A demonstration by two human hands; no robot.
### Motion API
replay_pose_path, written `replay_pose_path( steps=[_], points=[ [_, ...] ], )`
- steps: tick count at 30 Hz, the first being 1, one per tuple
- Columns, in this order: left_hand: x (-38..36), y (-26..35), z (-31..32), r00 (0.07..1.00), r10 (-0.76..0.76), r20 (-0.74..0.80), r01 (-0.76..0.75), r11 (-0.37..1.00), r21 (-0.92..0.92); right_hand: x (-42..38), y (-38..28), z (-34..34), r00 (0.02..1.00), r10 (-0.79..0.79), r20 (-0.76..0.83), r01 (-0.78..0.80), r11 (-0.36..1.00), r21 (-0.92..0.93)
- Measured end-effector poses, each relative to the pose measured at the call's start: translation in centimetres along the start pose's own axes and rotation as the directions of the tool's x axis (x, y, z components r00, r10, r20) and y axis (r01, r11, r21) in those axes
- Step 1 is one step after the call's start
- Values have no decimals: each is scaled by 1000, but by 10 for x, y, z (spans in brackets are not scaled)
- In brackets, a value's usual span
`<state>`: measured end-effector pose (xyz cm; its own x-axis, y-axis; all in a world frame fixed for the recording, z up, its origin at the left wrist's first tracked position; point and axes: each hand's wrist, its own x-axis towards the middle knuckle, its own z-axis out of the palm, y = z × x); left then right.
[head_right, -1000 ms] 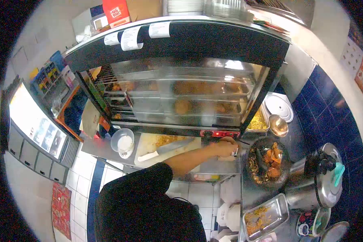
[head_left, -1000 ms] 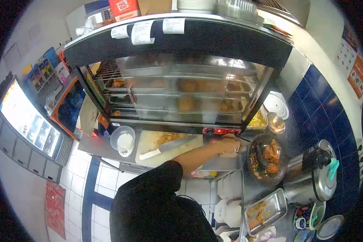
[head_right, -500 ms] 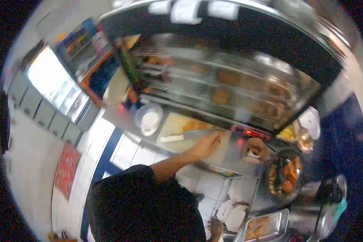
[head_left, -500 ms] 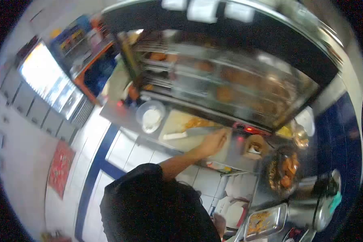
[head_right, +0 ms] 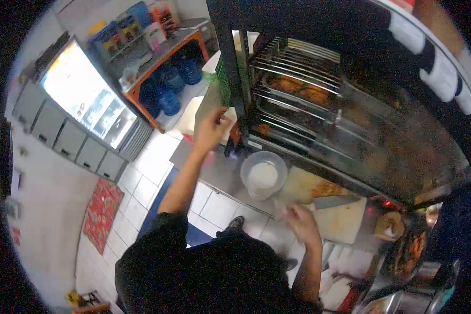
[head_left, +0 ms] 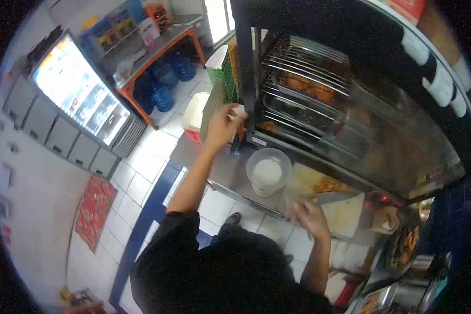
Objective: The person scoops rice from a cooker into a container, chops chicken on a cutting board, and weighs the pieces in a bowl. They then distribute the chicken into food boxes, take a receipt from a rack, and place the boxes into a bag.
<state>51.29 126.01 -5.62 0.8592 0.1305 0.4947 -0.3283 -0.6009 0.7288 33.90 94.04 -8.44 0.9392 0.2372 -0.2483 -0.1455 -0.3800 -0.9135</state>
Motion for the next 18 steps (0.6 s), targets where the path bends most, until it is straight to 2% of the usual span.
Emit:
replay_pose_path(
  steps=[2,4,6,7,9,10,11,12,13,14,15,16,17,18],
  points=[
    [2,-43,24,991,-81,107,90,993,-81,71,-7,53,985,-167,-50,171,982,81],
    [4,-87,42,916,-246,318,365,839,-403,124,-30,101,993,7,-122,45,907,419],
    [8,-109,41,888,-167,429,379,795,-474,158,-59,129,991,-21,-129,67,930,362],
    [7,-110,37,872,-211,441,425,774,-470,175,-67,139,988,-5,-157,63,927,369],
    [6,-107,25,822,-306,481,521,745,-416,204,-74,157,957,-8,-290,22,999,45],
    [6,-116,26,812,-288,508,522,747,-412,216,-79,162,948,8,-317,10,998,56],
    [6,-126,29,859,-269,435,446,811,-379,226,-84,166,918,-40,-395,-56,972,-229],
    [7,-136,31,902,-236,363,363,868,-339,233,-90,172,885,-101,-454,-149,862,-484],
    [10,-133,29,896,-204,394,350,871,-344,238,-97,177,866,-88,-492,-175,868,-465],
    [11,-124,25,940,-209,269,244,964,-105,243,-105,178,908,32,-417,-235,864,-446],
    [10,-112,23,976,-158,149,137,980,143,246,-111,177,926,160,-343,-303,856,-420],
    [10,-102,16,961,-145,235,145,989,17,259,-83,187,949,-55,-312,-141,808,-573],
    [15,-103,18,921,-214,326,200,977,77,270,-70,196,907,-63,-417,-159,865,-476],
    [17,-126,29,931,-109,349,105,994,30,271,-71,202,888,-66,-455,-218,812,-541]
  ],
)
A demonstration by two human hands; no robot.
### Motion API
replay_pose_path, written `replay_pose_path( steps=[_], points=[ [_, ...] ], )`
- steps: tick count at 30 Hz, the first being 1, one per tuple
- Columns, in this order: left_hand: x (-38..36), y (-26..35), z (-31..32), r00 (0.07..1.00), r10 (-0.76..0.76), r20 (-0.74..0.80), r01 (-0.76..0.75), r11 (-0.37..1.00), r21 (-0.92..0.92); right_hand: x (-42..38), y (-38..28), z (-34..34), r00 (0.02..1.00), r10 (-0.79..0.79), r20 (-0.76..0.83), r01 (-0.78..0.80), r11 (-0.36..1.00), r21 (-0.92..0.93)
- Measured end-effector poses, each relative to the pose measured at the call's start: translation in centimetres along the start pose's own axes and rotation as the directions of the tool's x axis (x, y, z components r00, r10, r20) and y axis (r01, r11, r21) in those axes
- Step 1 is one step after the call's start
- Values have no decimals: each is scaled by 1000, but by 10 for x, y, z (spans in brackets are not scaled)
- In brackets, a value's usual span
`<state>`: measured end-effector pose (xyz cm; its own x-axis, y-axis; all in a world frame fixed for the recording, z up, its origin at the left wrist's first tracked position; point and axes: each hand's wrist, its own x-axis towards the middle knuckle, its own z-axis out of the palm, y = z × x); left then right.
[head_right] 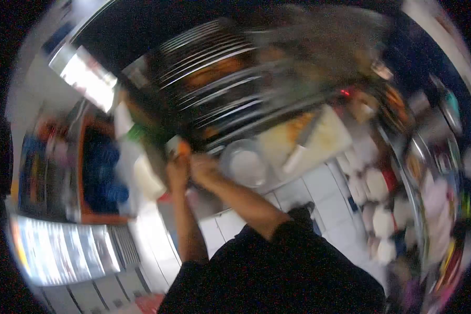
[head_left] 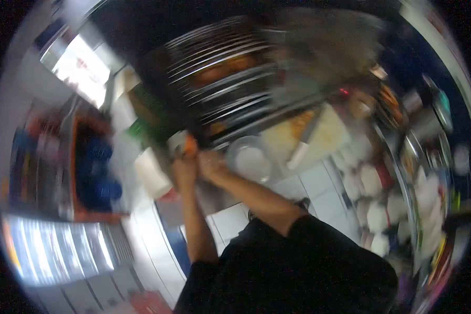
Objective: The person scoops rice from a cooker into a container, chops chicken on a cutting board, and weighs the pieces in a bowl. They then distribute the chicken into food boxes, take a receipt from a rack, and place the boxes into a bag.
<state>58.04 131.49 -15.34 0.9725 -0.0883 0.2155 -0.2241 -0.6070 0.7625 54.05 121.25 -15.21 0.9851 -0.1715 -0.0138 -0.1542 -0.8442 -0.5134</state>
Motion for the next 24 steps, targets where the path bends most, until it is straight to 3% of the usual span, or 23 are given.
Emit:
replay_pose_path(
  steps=[1,2,3,4,5,6,7,8,10,12,13,15,17,18,20,21,23,24],
  points=[
    [-1,20,-14,985,68,158,-85,991,106,-4,4,3,995,-91,-41,97,984,149],
    [8,-9,-4,935,276,223,-273,961,-47,6,6,26,1000,-24,16,20,975,221],
    [10,-19,-4,926,211,313,-271,949,164,-11,10,18,986,-96,-133,121,974,194],
    [5,-2,-12,908,205,365,-273,951,148,-4,10,33,995,-12,-99,21,996,87],
    [3,-4,-12,877,298,377,-326,945,12,2,11,50,995,72,-64,-74,997,-27],
    [3,-25,-7,922,118,369,-87,991,-99,-19,-4,13,999,42,-31,-38,992,122],
    [2,-38,-7,927,176,330,-202,978,46,-25,-7,-3,995,85,-51,-77,989,129],
    [-6,-22,-6,914,197,355,-225,974,38,-29,-10,-8,995,97,-31,-90,981,169],
    [-24,-3,-18,938,292,188,-314,944,100,-31,-14,0,992,126,-16,-119,968,223],
    [-18,0,-27,925,261,276,-304,944,128,-22,-2,19,996,9,-89,0,994,108],
    [-22,17,-42,946,216,240,-260,951,169,-28,-9,1,983,178,-53,-148,923,355],
    [-21,33,-56,963,180,200,-220,954,205,-23,-6,9,981,153,-118,-115,954,278],
    [-29,42,-71,896,443,27,-443,890,106,-20,-4,12,982,98,-159,-72,984,161],
    [-37,52,-79,897,441,24,-440,891,109,-22,-2,10,988,72,-133,-46,982,183],
    [-69,95,-94,933,328,-150,-309,942,133,-32,8,-7,997,-12,-81,38,944,327],
    [-80,101,-103,934,321,-154,-301,943,141,-42,15,-19,995,-75,-72,99,895,434],
    [-101,110,-111,894,292,-339,-295,955,44,-74,31,-43,968,-209,-139,250,744,620],
    [-117,116,-108,893,280,-352,-285,958,41,-96,37,-54,948,-254,-193,316,663,678]
  ],
)
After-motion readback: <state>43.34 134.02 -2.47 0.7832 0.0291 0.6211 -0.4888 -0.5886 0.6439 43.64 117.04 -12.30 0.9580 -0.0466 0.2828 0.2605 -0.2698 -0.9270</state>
